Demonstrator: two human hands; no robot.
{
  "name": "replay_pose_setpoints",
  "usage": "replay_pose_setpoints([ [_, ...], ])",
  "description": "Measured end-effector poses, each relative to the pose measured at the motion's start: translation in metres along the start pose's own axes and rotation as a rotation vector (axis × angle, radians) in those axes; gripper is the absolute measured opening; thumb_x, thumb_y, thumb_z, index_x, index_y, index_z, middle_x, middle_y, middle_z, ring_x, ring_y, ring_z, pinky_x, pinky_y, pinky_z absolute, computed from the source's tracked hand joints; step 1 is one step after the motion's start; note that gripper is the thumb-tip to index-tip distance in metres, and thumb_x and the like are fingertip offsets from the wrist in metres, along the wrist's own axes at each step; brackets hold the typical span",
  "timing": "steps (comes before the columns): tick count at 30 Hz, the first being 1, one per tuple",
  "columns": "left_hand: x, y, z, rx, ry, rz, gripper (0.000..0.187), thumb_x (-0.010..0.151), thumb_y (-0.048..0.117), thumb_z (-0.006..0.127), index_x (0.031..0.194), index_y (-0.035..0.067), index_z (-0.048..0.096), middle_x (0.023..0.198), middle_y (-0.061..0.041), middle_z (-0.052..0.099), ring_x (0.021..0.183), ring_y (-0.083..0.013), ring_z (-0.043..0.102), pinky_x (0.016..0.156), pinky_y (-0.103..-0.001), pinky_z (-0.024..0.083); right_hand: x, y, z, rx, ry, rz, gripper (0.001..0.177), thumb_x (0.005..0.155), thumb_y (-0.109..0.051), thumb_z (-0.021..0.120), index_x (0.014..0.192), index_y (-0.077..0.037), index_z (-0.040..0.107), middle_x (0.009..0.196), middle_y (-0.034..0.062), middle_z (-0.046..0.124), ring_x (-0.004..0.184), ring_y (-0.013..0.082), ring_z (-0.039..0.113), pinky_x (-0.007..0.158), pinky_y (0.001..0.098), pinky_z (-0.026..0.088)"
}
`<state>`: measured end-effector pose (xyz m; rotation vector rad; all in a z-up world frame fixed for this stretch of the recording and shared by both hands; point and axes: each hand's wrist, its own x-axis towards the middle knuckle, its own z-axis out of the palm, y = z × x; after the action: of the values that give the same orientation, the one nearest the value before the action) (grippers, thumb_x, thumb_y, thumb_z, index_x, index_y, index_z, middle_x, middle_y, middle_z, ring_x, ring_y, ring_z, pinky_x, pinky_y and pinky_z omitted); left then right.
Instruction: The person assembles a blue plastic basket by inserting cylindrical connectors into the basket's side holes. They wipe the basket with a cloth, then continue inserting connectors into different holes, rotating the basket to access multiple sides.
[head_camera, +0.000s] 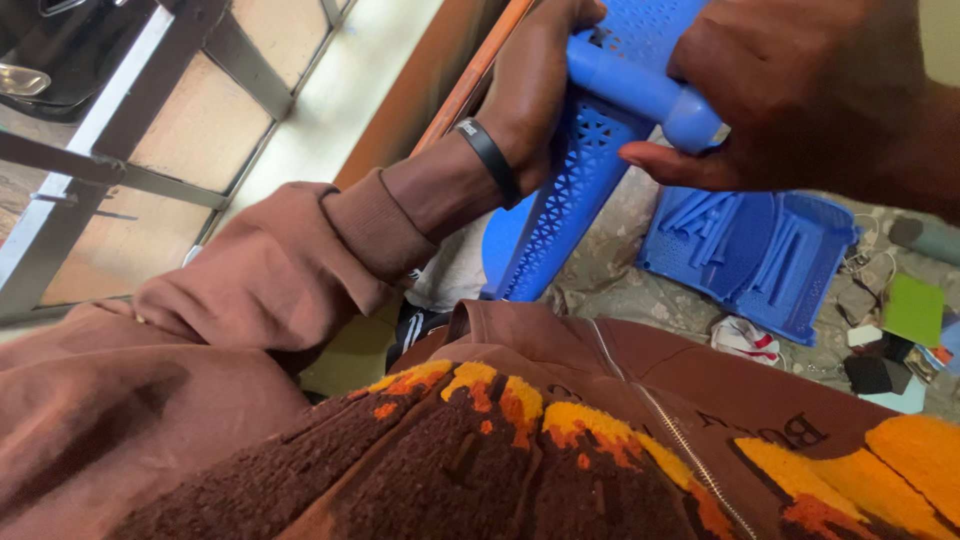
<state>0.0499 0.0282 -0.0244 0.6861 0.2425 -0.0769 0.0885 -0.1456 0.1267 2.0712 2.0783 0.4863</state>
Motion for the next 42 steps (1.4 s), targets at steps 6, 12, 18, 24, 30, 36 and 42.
replay_pose_setpoints([
  [6,-0.014,0.001,0.011,-0.057,0.084,0.086,0.034,0.09,0.036,0.06,0.098,0.003,0.064,0.085,-0.006,0.06,0.077,-0.0186,0.058,0.073,-0.038,0.051,-0.008,0.008,0.022,0.036,0.035,-0.018,0.039,0.084,-0.04,0.074,0.073,-0.006,0.058,0.069,0.0099,0.051,0.062,0.0286,0.053,0.059,0.0405,0.043],
  [12,-0.029,0.005,0.008,0.111,0.153,0.205,0.044,0.093,0.034,0.056,0.101,-0.007,0.07,0.098,-0.014,0.069,0.089,-0.0229,0.062,0.085,-0.039,0.05,-0.009,-0.021,0.028,0.244,0.048,0.234,0.033,0.09,-0.035,0.066,0.082,-0.004,0.06,0.064,0.0127,0.052,0.056,0.0328,0.053,0.058,0.0428,0.042],
  [18,-0.04,-0.002,-0.005,0.303,0.177,0.338,0.045,0.096,0.03,0.05,0.105,-0.009,0.069,0.111,-0.019,0.069,0.102,-0.0279,0.067,0.095,-0.039,0.049,-0.005,-0.062,0.023,0.524,0.037,0.592,0.037,0.102,-0.036,0.06,0.087,-0.002,0.059,0.065,0.0138,0.054,0.059,0.0324,0.059,0.058,0.0422,0.045],
  [24,-0.034,-0.005,-0.025,0.913,0.16,0.695,0.042,0.101,0.03,0.043,0.114,-0.003,0.066,0.115,-0.015,0.067,0.109,-0.0235,0.062,0.099,-0.033,0.048,0.014,-0.069,0.023,0.705,0.058,0.729,0.04,0.103,-0.039,0.061,0.107,0.0,0.053,0.072,0.0103,0.061,0.062,0.0269,0.063,0.058,0.038,0.046],
  [30,-0.008,0.008,-0.03,0.373,0.066,0.31,0.045,0.099,0.031,0.047,0.096,-0.006,0.071,0.089,-0.017,0.07,0.082,-0.023,0.063,0.079,-0.039,0.052,0.009,-0.04,0.01,0.281,0.154,0.275,0.069,0.078,-0.05,0.091,0.103,0.003,0.056,0.072,0.0109,0.06,0.062,0.0274,0.063,0.057,0.0382,0.048],
  [36,-0.009,0.004,-0.012,0.222,0.066,0.204,0.04,0.094,0.033,0.052,0.101,-0.002,0.069,0.095,-0.008,0.069,0.087,-0.0156,0.064,0.084,-0.035,0.051,0.003,-0.015,0.008,0.049,0.011,0.104,0.049,0.081,-0.05,0.082,0.073,-0.005,0.064,0.062,0.0096,0.053,0.055,0.0259,0.053,0.054,0.0388,0.042],
  [42,-0.018,-0.001,-0.001,0.36,0.114,0.192,0.046,0.096,0.036,0.056,0.092,-0.008,0.065,0.09,-0.014,0.06,0.081,-0.0216,0.054,0.078,-0.04,0.046,-0.009,-0.022,0.022,0.095,0.103,0.111,0.043,0.091,-0.041,0.072,0.072,-0.004,0.061,0.063,0.0111,0.051,0.058,0.0306,0.054,0.056,0.0423,0.043],
])
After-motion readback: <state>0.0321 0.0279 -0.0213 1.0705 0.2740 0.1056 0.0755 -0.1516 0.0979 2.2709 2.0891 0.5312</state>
